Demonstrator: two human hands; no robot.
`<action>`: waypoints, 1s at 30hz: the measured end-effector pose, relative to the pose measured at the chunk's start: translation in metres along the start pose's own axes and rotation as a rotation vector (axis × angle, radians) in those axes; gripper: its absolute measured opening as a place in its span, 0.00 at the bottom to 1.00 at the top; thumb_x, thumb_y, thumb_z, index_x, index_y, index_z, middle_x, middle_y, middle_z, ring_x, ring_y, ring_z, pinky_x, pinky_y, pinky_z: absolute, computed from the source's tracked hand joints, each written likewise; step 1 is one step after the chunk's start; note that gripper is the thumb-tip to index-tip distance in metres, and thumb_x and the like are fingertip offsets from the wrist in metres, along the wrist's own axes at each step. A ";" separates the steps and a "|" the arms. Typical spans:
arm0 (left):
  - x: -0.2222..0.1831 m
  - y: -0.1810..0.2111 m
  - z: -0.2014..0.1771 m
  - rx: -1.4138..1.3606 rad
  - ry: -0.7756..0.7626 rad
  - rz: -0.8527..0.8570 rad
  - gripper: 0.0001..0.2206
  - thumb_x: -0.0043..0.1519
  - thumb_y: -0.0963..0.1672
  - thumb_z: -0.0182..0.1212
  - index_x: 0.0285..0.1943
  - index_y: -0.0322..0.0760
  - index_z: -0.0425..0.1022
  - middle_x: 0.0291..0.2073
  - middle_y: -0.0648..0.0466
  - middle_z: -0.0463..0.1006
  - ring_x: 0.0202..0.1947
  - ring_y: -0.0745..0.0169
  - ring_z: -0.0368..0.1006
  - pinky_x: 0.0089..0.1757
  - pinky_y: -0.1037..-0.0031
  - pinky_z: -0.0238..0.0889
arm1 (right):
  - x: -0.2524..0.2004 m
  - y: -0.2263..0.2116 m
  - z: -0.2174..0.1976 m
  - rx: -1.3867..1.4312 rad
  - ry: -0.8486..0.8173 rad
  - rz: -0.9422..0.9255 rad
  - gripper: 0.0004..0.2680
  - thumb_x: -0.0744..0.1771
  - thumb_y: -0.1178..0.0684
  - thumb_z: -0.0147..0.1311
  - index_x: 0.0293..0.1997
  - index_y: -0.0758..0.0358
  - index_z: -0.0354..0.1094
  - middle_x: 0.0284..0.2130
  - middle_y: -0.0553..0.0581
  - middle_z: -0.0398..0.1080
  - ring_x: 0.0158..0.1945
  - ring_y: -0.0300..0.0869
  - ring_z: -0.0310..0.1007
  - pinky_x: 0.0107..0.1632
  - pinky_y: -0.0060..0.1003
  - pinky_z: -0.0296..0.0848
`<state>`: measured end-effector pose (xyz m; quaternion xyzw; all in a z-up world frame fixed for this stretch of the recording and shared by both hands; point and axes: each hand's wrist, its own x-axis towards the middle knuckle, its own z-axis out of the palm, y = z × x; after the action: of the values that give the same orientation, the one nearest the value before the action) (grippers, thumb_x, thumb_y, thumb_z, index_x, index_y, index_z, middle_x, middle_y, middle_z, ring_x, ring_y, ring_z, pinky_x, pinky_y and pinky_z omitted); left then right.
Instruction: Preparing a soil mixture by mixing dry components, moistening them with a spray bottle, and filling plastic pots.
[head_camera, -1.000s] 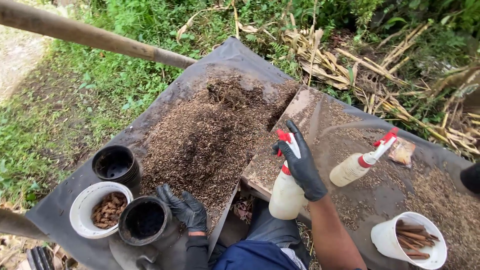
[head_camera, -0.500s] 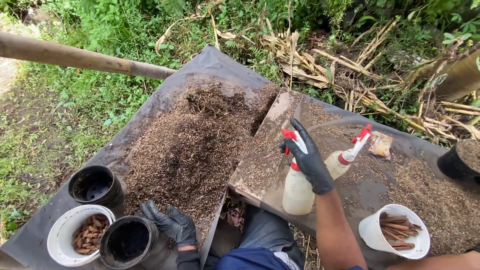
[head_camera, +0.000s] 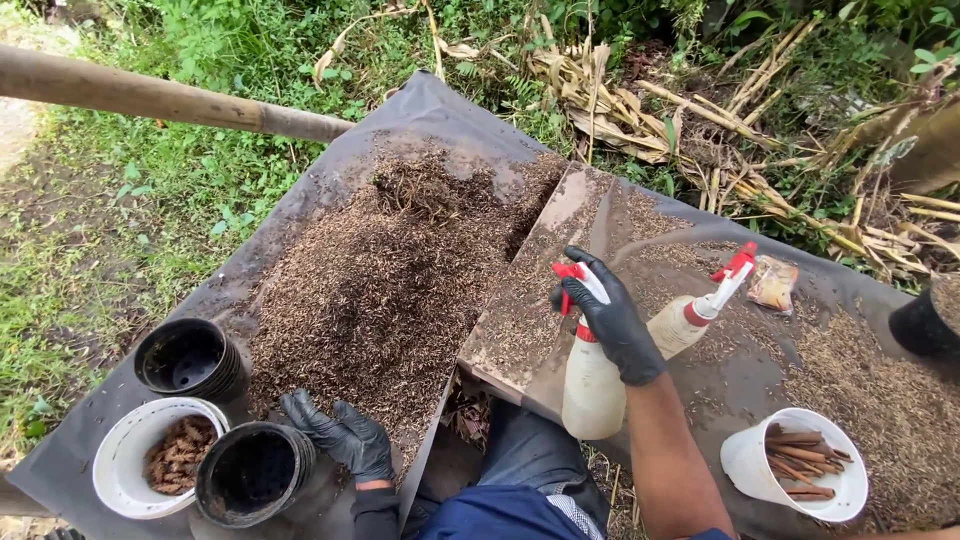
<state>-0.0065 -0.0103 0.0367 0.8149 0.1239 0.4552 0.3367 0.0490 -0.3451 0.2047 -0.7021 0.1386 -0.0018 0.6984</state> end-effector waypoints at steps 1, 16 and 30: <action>0.001 0.001 -0.001 0.006 0.008 0.005 0.26 0.76 0.51 0.34 0.71 0.21 0.57 0.70 0.29 0.57 0.74 0.28 0.48 0.71 0.39 0.36 | 0.001 0.005 -0.001 0.020 -0.058 -0.092 0.20 0.69 0.58 0.49 0.73 0.61 0.56 0.40 0.68 0.76 0.45 0.49 0.78 0.54 0.44 0.77; -0.006 -0.012 0.003 0.011 -0.007 0.001 0.25 0.76 0.50 0.36 0.73 0.23 0.56 0.72 0.30 0.55 0.74 0.27 0.47 0.70 0.40 0.40 | -0.001 0.001 0.021 0.061 -0.059 0.001 0.19 0.70 0.54 0.48 0.71 0.58 0.60 0.35 0.70 0.76 0.40 0.51 0.78 0.47 0.45 0.78; -0.006 -0.008 0.001 -0.032 -0.038 -0.074 0.25 0.75 0.50 0.37 0.74 0.24 0.54 0.74 0.32 0.53 0.76 0.30 0.44 0.71 0.42 0.37 | -0.004 0.002 0.019 0.052 -0.044 -0.007 0.19 0.69 0.56 0.50 0.70 0.58 0.61 0.43 0.66 0.74 0.43 0.46 0.75 0.49 0.42 0.76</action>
<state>-0.0083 -0.0082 0.0272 0.8127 0.1402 0.4290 0.3687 0.0483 -0.3259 0.2028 -0.6840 0.1209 0.0076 0.7193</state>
